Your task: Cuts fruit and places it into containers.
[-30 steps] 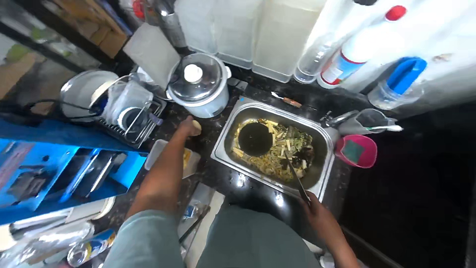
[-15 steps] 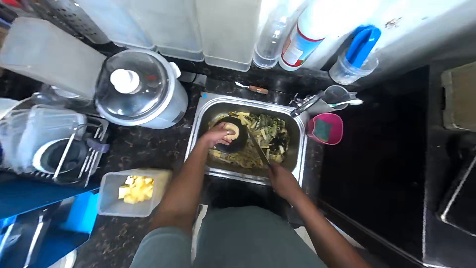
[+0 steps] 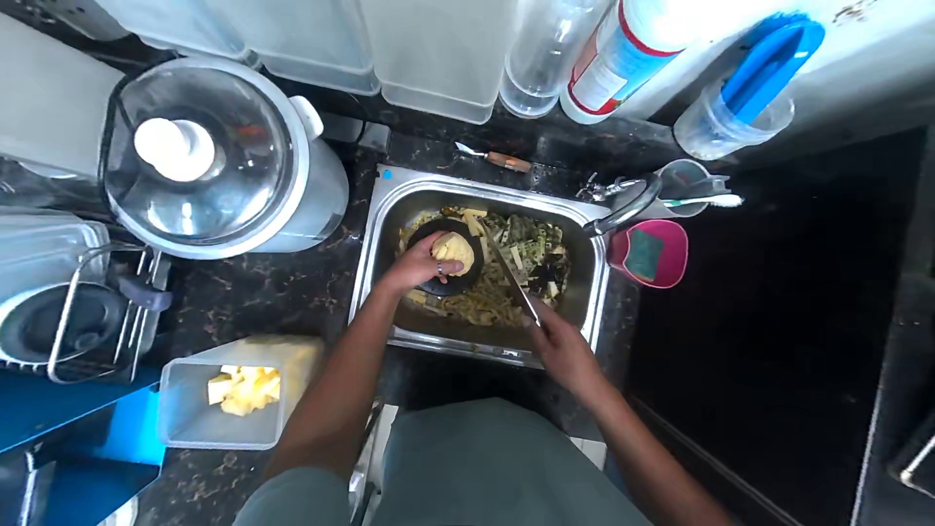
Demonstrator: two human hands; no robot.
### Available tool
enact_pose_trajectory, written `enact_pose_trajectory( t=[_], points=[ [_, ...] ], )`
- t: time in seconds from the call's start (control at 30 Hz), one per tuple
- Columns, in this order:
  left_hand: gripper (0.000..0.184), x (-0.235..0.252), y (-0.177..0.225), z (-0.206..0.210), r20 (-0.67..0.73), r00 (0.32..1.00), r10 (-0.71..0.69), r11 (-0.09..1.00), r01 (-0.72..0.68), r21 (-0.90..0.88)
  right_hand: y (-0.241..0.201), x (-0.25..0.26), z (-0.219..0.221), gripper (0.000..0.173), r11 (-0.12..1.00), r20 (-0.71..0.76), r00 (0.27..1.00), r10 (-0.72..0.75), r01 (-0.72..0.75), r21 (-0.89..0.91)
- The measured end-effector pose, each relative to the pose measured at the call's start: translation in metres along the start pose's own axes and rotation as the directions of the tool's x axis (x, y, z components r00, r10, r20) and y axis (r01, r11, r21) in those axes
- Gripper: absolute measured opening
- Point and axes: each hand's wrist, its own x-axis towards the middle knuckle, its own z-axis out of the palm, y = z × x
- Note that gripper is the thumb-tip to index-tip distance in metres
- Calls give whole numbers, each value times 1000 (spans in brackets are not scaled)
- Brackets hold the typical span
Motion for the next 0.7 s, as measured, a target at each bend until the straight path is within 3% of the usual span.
enact_pose_trajectory(
  t=[0.1,0.23,0.47,0.7],
  points=[
    [72,-22,16,14,-61,997,38,999,-36,41,-4,-12,-8,46,992,-106,987,-118,121,23],
    [72,-52,35,29,-98,985,142,952,-109,287,-11,-38,-18,42,947,-209,934,-291,251,-199],
    [68,-83,53,46,-10,975,220,883,-195,426,-18,-65,-22,41,870,-222,886,-406,300,-392],
    [60,-97,49,43,90,971,221,929,-238,282,-10,-73,-21,39,844,-264,860,-436,290,-451]
  ],
)
